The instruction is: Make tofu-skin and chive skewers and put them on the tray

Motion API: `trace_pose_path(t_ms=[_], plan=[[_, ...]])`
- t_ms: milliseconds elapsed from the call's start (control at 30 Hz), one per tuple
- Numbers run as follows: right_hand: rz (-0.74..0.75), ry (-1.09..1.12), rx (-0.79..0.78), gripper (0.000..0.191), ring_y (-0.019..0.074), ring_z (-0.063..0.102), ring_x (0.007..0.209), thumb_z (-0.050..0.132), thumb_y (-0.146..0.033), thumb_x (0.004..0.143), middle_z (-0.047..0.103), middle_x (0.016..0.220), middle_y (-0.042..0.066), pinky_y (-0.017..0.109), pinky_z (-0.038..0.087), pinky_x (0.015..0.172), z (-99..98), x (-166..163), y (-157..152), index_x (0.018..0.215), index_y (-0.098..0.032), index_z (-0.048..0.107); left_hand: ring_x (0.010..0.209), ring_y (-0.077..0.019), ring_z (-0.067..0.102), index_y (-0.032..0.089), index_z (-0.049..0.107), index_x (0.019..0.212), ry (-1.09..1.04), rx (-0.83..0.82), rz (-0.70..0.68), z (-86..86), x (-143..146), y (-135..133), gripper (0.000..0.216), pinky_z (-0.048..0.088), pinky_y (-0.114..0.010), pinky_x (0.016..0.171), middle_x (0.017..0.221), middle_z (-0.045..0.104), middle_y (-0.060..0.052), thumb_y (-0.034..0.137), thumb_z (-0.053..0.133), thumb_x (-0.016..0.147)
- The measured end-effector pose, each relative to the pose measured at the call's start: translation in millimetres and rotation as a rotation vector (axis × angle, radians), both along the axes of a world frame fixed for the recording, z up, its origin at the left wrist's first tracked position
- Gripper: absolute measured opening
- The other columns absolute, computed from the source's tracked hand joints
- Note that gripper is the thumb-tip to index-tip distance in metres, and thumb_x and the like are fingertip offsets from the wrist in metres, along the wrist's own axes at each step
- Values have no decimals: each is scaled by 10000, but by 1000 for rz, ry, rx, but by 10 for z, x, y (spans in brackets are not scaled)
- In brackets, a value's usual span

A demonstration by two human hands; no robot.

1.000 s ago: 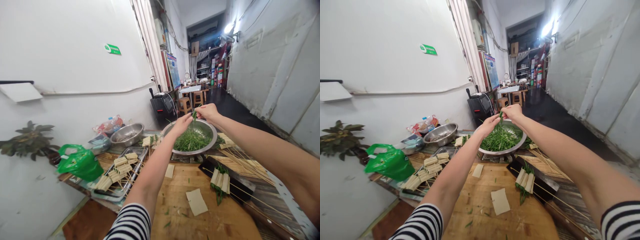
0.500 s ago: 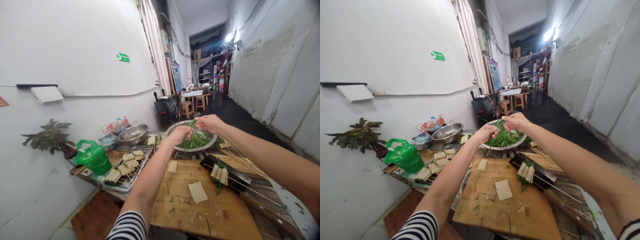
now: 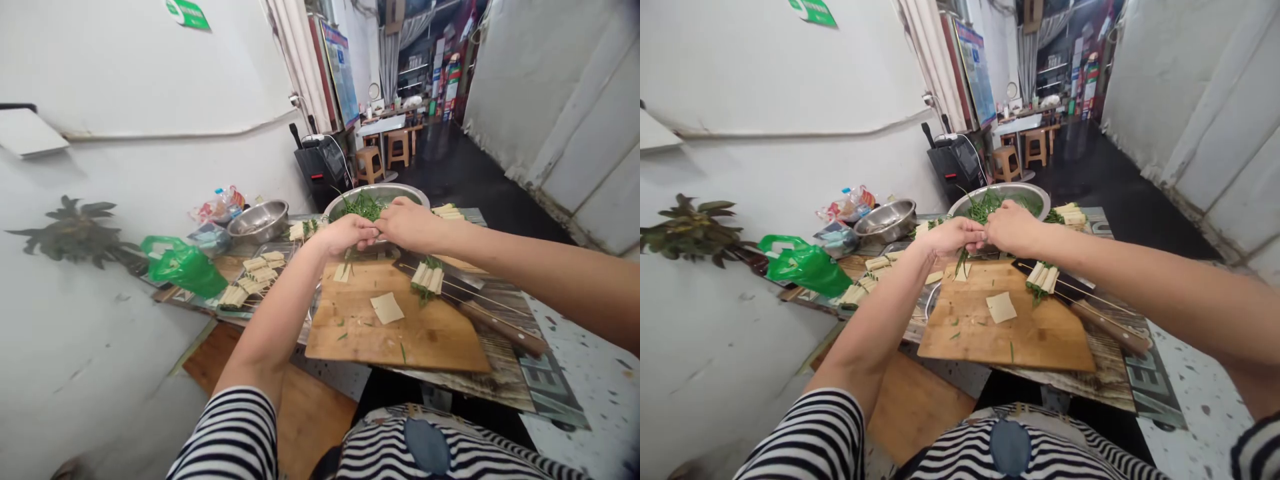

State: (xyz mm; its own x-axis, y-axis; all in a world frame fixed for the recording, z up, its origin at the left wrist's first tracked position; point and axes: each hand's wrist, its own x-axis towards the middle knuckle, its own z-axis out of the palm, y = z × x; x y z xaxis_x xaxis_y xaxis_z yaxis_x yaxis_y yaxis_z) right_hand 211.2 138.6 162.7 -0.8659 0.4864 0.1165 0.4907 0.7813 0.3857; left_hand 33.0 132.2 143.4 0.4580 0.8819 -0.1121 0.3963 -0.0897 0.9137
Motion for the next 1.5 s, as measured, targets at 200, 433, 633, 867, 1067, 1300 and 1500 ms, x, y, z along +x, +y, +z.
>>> trace_pose_path(t_ms=[200,433,633,867,1067,1300,1500], plan=[[-51,17,-130,249,223,605,814,454,-164,894,680,860,134,311,318,670,-236,112,-147,867,-113,696,530,-60,430,118,598,669,-89,-18,-79,-264,65,-202,330,329,-208,534,614,550,11,415,626,809],[-220,440,-413,302,168,590,735,412,-225,908,692,830,88,260,342,625,-328,270,-154,819,-142,689,544,-64,429,99,667,836,-199,63,28,-315,-3,-402,457,324,-212,543,642,538,17,548,595,798],[-238,1032,-831,312,131,502,568,454,-370,812,611,597,5,246,362,573,-433,198,-329,626,-175,611,604,-91,496,121,655,670,-314,324,327,-481,85,-452,361,391,-223,628,639,581,0,444,607,826],[-202,1385,-873,397,149,500,612,422,-513,786,563,604,9,266,389,619,-688,-120,-507,607,-182,547,629,-107,479,142,629,647,-500,375,539,-609,402,-573,348,407,-238,664,610,538,26,451,617,806],[-288,921,-544,423,156,546,630,335,-398,905,631,682,58,257,364,603,-706,-107,-625,640,-171,575,818,-173,580,142,690,745,-536,249,471,-537,405,-766,372,417,-320,884,773,670,-42,513,660,742],[-413,438,-441,530,223,637,653,371,-539,934,682,682,124,283,364,560,-1110,26,-880,698,-173,673,553,-111,429,157,552,517,-79,176,406,-735,218,-1214,443,340,-235,587,510,474,23,466,544,834],[-89,757,-718,334,179,639,751,636,-419,837,704,959,66,285,482,682,-1336,253,-1030,1101,-215,655,527,-88,331,145,583,578,-125,-107,291,-1133,64,-1321,451,232,-226,532,524,430,35,556,605,761]])
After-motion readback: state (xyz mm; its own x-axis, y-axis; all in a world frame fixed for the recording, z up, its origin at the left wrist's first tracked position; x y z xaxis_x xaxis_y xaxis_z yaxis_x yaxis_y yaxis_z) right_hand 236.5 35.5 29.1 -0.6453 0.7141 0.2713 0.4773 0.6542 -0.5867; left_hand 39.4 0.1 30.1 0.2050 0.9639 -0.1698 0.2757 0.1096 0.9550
